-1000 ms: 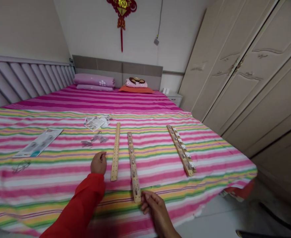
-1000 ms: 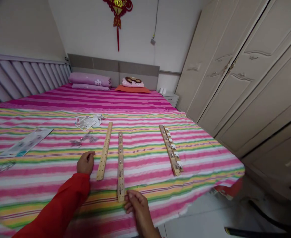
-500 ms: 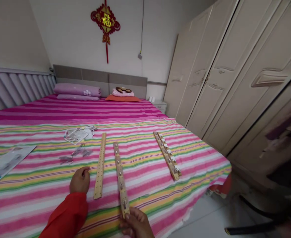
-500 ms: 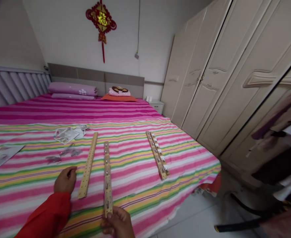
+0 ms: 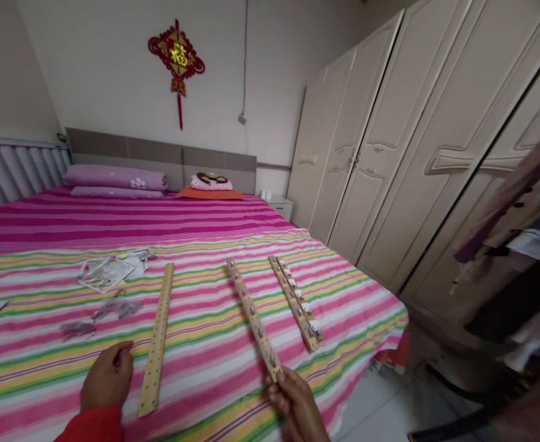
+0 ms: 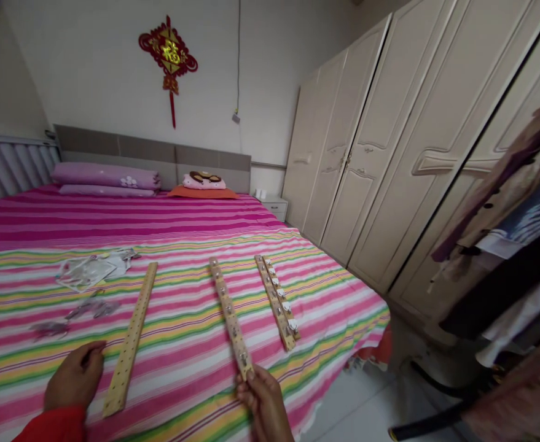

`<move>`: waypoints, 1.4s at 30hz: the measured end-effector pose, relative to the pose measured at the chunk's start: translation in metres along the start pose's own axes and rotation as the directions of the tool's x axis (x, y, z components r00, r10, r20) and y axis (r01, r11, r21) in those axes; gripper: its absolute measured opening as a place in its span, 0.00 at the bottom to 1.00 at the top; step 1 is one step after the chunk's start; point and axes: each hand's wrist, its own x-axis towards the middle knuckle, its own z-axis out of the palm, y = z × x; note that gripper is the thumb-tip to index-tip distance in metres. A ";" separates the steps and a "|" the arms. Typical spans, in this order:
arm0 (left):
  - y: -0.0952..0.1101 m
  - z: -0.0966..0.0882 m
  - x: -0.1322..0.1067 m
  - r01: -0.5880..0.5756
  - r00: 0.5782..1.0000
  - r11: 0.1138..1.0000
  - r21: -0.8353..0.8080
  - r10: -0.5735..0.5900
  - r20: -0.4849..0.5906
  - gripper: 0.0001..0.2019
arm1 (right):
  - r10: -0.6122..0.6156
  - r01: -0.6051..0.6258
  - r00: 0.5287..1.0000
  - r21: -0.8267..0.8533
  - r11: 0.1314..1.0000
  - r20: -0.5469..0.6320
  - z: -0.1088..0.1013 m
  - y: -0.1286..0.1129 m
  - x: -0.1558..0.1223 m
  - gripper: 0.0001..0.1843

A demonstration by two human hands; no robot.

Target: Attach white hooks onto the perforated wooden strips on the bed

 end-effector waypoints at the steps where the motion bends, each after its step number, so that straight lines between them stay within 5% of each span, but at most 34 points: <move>1: 0.000 0.000 0.000 0.004 1.000 1.000 0.004 -0.004 0.008 0.14 | -0.025 0.025 1.000 0.004 1.000 -0.016 -0.003 -0.007 0.004 0.16; 10: -0.001 -0.001 0.002 0.003 1.000 1.000 0.021 -0.003 -0.006 0.13 | -0.147 0.147 0.980 -0.009 0.989 -0.137 -0.034 -0.027 0.037 0.15; 18: 0.008 -0.005 0.000 0.016 1.000 1.000 -0.002 -0.016 -0.012 0.13 | -0.170 0.181 0.966 0.042 0.983 -0.194 -0.038 -0.033 0.043 0.17; 30: 0.002 0.000 -0.002 -0.052 0.998 0.998 -0.031 0.050 -0.038 0.13 | -0.121 0.163 0.919 0.082 0.983 -0.375 -0.043 -0.024 0.039 0.19; 34: -0.002 0.003 -0.005 -0.101 0.992 0.993 -0.064 0.097 -0.075 0.12 | -0.087 0.110 0.904 0.032 0.993 -0.419 -0.037 -0.004 0.030 0.21; 36: -0.002 0.004 -0.006 -0.111 0.990 0.991 -0.071 0.104 -0.092 0.12 | -0.112 0.072 0.920 -0.118 0.990 -0.376 -0.023 0.016 0.024 0.20; 39: -0.003 0.004 -0.007 -0.120 0.988 0.989 -0.087 0.110 -0.110 0.12 | -0.094 0.075 0.995 -0.331 0.941 -0.041 0.015 0.052 0.017 0.20; 42: -0.001 0.003 -0.008 -0.114 0.988 0.985 -0.128 0.099 -0.121 0.12 | -0.042 0.215 0.950 -0.553 0.805 0.308 0.065 0.081 0.016 0.18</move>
